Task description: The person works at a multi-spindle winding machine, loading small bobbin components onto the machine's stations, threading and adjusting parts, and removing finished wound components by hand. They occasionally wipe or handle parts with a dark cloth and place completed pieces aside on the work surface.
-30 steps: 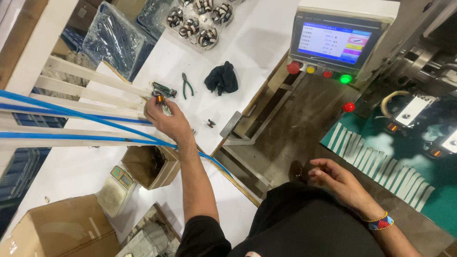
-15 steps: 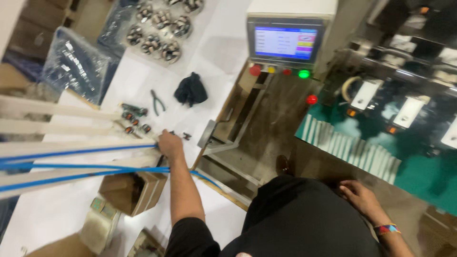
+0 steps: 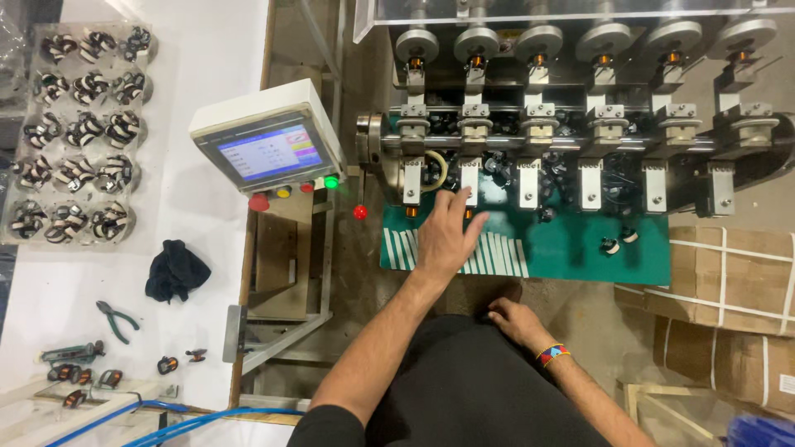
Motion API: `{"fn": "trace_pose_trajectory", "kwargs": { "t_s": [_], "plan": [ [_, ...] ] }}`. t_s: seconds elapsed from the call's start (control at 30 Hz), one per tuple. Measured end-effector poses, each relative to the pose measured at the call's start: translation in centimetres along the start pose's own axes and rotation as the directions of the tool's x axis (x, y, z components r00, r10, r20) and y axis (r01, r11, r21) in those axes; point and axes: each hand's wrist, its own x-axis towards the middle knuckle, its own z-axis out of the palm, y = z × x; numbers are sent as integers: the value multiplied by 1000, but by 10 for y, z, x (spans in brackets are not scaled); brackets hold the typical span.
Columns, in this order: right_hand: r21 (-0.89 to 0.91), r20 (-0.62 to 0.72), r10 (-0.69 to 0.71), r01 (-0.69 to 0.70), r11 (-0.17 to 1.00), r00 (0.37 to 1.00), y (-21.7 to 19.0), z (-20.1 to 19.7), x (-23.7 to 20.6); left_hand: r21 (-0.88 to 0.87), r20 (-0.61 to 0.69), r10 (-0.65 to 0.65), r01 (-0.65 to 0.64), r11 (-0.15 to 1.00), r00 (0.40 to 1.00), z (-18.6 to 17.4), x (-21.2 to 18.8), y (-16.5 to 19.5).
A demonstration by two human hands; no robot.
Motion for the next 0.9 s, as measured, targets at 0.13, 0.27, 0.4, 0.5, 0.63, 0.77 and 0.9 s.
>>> {"fn": "trace_pose_trajectory", "kwargs": {
  "t_s": [0.13,0.27,0.4,0.5,0.63,0.77,0.9],
  "plan": [
    [61,-6,14,-13,998,1000,21,-8,-7,-219,-46,-116,103,970,992,17,46,5],
    [133,-6,57,-56,989,998,44,-21,-16,-245,-138,-201,163,956,970,-7,9,-20],
    [161,80,-19,6,987,997,44,-45,-18,-594,44,-665,555,583,746,7,-28,-47],
    [250,31,-284,267,930,958,24,-66,4,-689,333,-754,693,215,565,46,-26,-63],
    [250,-266,-346,411,877,900,-25,-85,71,-645,626,-586,764,-19,515,81,-20,-56],
    [832,52,-104,14,555,993,-77,-82,118,-397,777,-489,911,107,396,64,-42,-55],
    [893,18,49,-38,449,999,-91,-53,93,-410,352,-570,670,619,742,11,-65,-48]
  ]
}}
